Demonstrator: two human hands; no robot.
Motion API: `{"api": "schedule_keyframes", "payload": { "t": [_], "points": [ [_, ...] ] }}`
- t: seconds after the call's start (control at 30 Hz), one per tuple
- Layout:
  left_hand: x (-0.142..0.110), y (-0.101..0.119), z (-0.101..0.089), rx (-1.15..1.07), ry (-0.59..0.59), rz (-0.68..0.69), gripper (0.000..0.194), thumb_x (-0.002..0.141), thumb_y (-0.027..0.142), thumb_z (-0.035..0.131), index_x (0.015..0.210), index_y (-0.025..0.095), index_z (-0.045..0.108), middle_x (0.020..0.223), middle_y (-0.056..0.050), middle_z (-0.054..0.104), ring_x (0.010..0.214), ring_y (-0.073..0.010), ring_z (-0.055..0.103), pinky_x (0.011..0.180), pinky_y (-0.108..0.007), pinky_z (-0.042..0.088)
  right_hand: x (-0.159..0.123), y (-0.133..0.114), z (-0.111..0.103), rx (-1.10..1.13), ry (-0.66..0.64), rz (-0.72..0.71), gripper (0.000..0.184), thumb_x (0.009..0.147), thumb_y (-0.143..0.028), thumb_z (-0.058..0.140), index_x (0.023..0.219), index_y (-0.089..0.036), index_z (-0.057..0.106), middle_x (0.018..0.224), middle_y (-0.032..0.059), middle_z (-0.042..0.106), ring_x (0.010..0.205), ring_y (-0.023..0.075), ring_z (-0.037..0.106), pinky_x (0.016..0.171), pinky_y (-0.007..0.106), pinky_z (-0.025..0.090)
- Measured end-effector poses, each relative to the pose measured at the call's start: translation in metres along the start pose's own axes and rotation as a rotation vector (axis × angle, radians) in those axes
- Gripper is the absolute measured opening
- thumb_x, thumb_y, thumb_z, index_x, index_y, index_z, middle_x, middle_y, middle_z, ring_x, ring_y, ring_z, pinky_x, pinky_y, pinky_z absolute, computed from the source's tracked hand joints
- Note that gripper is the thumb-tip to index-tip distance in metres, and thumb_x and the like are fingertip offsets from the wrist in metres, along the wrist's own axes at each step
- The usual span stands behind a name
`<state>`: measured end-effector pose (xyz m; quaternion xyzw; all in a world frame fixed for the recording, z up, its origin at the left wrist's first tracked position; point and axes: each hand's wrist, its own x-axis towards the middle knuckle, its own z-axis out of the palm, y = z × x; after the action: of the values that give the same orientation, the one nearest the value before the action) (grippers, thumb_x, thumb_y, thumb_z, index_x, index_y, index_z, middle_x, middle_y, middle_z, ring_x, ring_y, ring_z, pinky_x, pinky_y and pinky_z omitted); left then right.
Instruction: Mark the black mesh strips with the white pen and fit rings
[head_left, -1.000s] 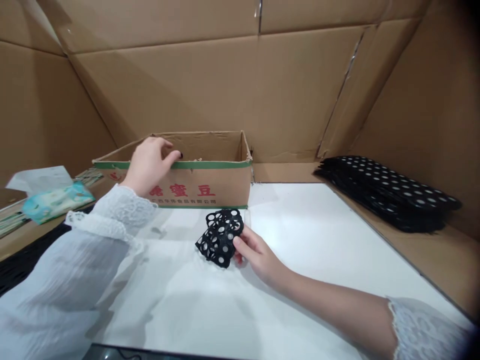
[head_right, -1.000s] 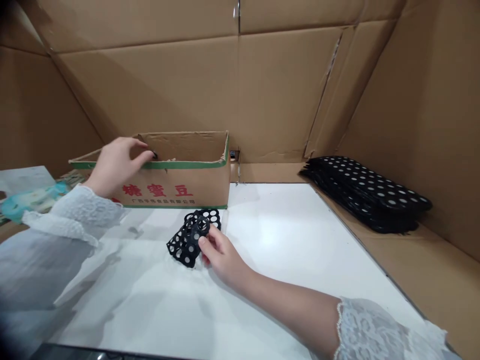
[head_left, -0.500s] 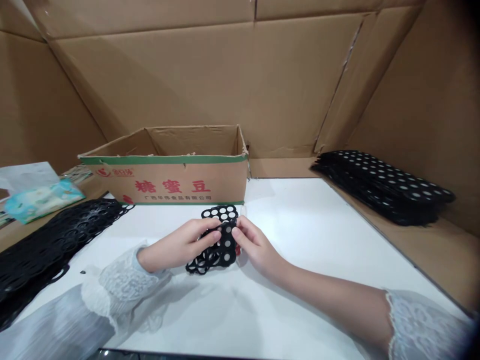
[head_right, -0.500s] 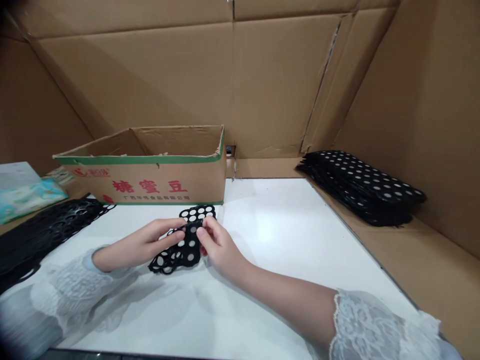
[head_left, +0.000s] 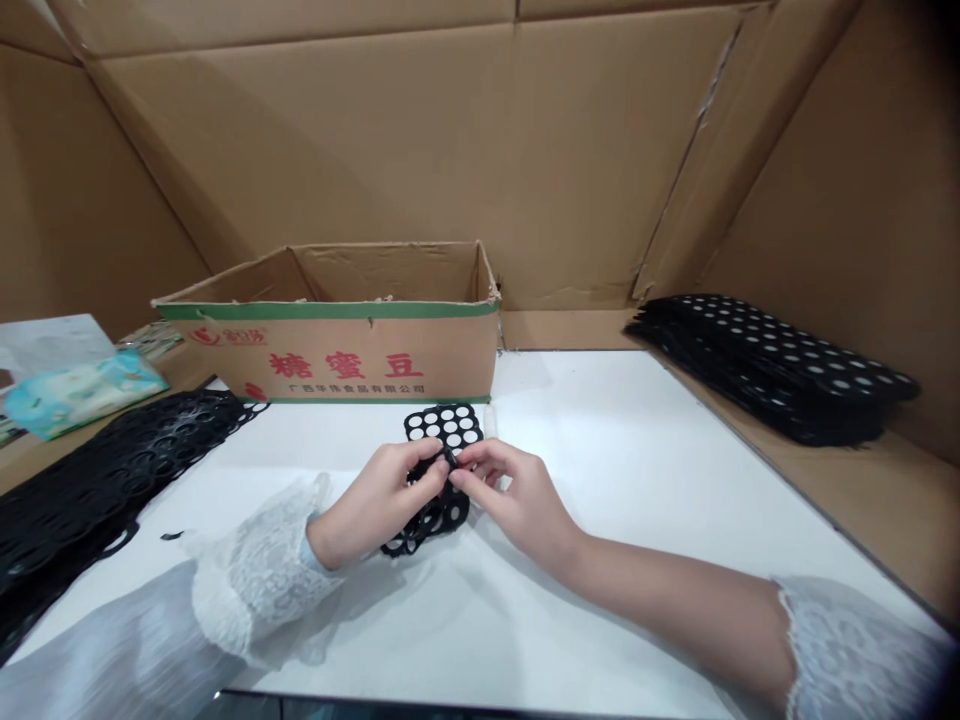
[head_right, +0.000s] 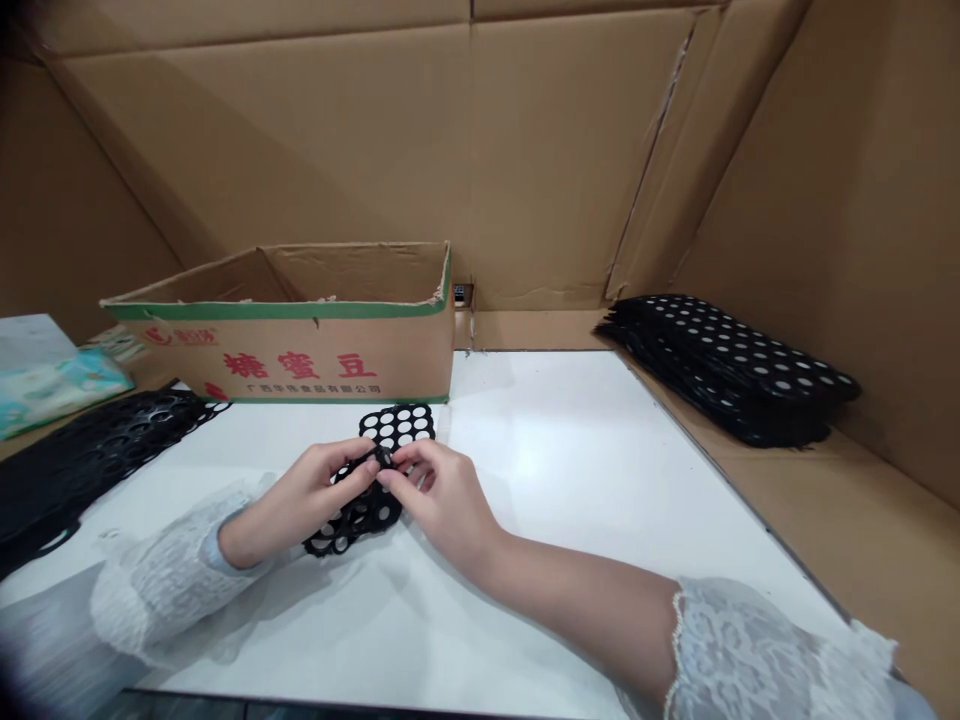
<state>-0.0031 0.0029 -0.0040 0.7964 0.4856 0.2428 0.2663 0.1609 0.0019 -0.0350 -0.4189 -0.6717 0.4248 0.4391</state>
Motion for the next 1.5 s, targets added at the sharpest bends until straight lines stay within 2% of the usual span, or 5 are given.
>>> {"api": "schedule_keyframes", "payload": {
  "t": [0.23, 0.37, 0.57, 0.93, 1.5],
  "points": [
    [0.006, -0.006, -0.002, -0.263, 0.02, -0.019, 0.017, 0.081, 0.026, 0.038, 0.078, 0.016, 0.052, 0.072, 0.001, 0.052, 0.073, -0.0141, 0.047, 0.066, -0.022, 0.038, 0.008, 0.002, -0.009, -0.041, 0.093, -0.101, 0.022, 0.086, -0.036, 0.039, 0.08, -0.018, 0.051, 0.076, 0.0015, 0.056, 0.071, 0.0125, 0.05, 0.063, 0.025, 0.04],
    [0.009, -0.01, -0.004, -0.405, 0.084, -0.077, 0.021, 0.081, 0.027, 0.038, 0.088, 0.015, 0.054, 0.082, -0.001, 0.058, 0.083, -0.0171, 0.051, 0.074, -0.025, 0.041, 0.021, 0.016, -0.02, -0.422, 0.067, -0.172, 0.021, 0.086, -0.03, 0.037, 0.099, -0.02, 0.051, 0.095, 0.0055, 0.053, 0.081, 0.0149, 0.05, 0.073, 0.029, 0.04],
    [0.008, -0.013, 0.0, -0.489, 0.086, -0.044, 0.016, 0.083, 0.028, 0.04, 0.083, 0.016, 0.051, 0.079, 0.0, 0.053, 0.076, -0.0137, 0.048, 0.069, -0.023, 0.039, 0.031, 0.03, -0.026, -0.897, -0.066, -0.147, 0.018, 0.081, -0.029, 0.046, 0.085, -0.015, 0.056, 0.095, 0.0121, 0.05, 0.094, 0.0233, 0.046, 0.081, 0.035, 0.038],
    [0.009, -0.02, 0.001, -0.331, 0.223, -0.04, 0.02, 0.085, 0.035, 0.04, 0.08, 0.017, 0.045, 0.072, 0.002, 0.044, 0.069, -0.0116, 0.043, 0.064, -0.023, 0.035, 0.039, 0.023, -0.051, -0.875, -0.135, 0.164, 0.027, 0.075, -0.005, 0.04, 0.101, -0.009, 0.045, 0.102, 0.0188, 0.051, 0.097, 0.0264, 0.049, 0.078, 0.032, 0.037],
    [0.011, -0.026, 0.003, -0.184, 0.118, -0.027, 0.018, 0.082, 0.033, 0.043, 0.076, 0.016, 0.048, 0.069, 0.002, 0.049, 0.064, -0.0114, 0.044, 0.058, -0.021, 0.035, 0.015, -0.003, -0.024, -0.285, -0.223, -0.101, 0.017, 0.082, -0.03, 0.04, 0.07, -0.018, 0.039, 0.075, -0.001, 0.05, 0.047, 0.0045, 0.037, 0.049, 0.02, 0.03]
  ]
}}
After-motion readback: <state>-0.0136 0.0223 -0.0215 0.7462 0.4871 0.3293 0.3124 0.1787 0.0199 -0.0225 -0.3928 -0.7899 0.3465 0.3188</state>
